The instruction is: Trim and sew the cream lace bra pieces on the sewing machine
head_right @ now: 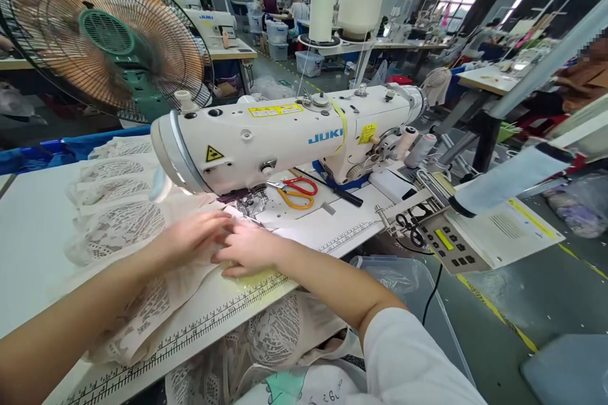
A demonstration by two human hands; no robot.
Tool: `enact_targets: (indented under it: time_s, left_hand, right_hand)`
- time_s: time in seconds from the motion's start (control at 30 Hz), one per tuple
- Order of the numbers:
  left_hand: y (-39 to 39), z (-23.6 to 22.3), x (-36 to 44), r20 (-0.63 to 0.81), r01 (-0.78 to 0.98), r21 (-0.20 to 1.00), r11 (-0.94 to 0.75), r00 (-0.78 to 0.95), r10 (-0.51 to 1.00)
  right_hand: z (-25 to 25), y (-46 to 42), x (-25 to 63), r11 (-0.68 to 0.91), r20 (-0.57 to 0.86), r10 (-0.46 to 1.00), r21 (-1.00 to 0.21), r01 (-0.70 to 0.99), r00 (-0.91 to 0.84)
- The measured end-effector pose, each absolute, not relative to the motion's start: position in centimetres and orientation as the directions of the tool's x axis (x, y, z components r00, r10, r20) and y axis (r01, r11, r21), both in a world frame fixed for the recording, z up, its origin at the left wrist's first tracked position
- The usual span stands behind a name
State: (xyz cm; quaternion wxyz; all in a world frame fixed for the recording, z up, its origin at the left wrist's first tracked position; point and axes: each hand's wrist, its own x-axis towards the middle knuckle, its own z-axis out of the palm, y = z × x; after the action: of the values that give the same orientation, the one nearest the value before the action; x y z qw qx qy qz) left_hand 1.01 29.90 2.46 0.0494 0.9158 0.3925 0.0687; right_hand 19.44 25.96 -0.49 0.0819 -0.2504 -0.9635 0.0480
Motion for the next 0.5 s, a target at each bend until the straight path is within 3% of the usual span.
enact_targets:
  time_s: [0.1,0.5]
  left_hand:
    - [28.4,0.7,0.4,0.078,0.629,0.155,-0.762,0.761,0.644]
    - [27.8,-0.7,1.2,0.140,0.659,0.123,-0.742,0.728,0.671]
  right_hand:
    - [-0.8,25.2,20.2,0.879,0.150,0.473,-0.144,0.454,-0.868]
    - [-2.0,21.5,22.5,0.861,0.214,0.501,-0.221,0.458,-0.839]
